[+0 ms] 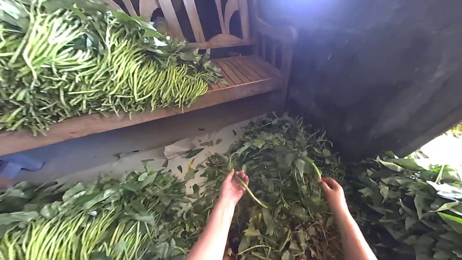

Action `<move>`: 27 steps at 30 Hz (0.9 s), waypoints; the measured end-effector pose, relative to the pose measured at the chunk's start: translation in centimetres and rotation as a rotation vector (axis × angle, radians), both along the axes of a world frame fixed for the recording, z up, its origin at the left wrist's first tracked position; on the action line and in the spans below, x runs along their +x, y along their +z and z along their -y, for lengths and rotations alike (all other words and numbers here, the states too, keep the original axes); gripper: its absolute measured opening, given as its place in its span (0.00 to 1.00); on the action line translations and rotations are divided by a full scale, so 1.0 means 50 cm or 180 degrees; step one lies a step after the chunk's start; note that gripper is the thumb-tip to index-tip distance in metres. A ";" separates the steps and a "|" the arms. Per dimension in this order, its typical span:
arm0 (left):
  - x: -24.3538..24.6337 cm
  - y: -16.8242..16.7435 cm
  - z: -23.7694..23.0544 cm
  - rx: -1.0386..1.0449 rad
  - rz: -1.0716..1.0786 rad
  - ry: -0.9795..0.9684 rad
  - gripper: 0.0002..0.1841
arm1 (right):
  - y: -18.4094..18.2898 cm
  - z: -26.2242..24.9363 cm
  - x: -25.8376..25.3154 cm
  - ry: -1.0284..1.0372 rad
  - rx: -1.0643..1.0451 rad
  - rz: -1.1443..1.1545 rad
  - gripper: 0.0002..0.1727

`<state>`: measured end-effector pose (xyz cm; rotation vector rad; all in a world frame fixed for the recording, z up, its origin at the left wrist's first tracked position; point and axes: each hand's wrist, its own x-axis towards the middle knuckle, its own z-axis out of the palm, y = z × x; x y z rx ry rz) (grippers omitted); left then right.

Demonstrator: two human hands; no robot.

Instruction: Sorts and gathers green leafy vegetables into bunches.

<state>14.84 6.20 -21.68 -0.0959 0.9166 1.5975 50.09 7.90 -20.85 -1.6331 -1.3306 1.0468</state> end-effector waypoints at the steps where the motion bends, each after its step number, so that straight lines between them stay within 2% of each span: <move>1: 0.006 0.002 -0.001 -0.0030 0.0041 -0.0044 0.15 | 0.009 0.004 0.006 0.0107 -0.0173 -0.0783 0.10; 3: 0.026 0.006 0.000 -0.0130 -0.0009 -0.0249 0.16 | 0.003 0.027 0.009 0.0548 -0.0636 -0.1853 0.08; 5: 0.044 0.021 -0.003 -0.0225 -0.0334 -0.0527 0.15 | -0.010 0.044 -0.017 0.0868 -0.0568 -0.1872 0.06; 8: 0.070 0.045 0.006 -0.0364 -0.1103 -0.0943 0.12 | -0.027 0.062 -0.080 0.1141 0.0020 -0.1108 0.11; 12: 0.122 0.050 0.021 -0.0247 -0.1953 -0.1402 0.11 | -0.063 0.082 -0.138 0.1431 0.0305 0.0088 0.16; 14: 0.142 0.039 0.031 -0.0125 -0.1972 -0.1531 0.12 | -0.065 0.095 -0.167 0.1660 0.0281 0.0339 0.18; 17: 0.151 0.029 0.032 -0.0007 -0.1545 -0.1687 0.13 | -0.071 0.099 -0.185 0.1838 0.0107 0.0409 0.19; 20: 0.145 0.042 0.026 -0.0071 -0.1330 -0.1754 0.12 | -0.060 0.090 -0.176 0.2005 -0.0341 -0.0159 0.19; 25: 0.154 0.054 0.006 -0.0403 -0.1189 -0.1576 0.10 | -0.061 0.091 -0.151 0.2294 -0.1298 -0.1864 0.09; 27: 0.155 0.057 -0.001 -0.0470 -0.1060 -0.1489 0.09 | -0.062 0.103 -0.154 0.2262 -0.1527 -0.2384 0.08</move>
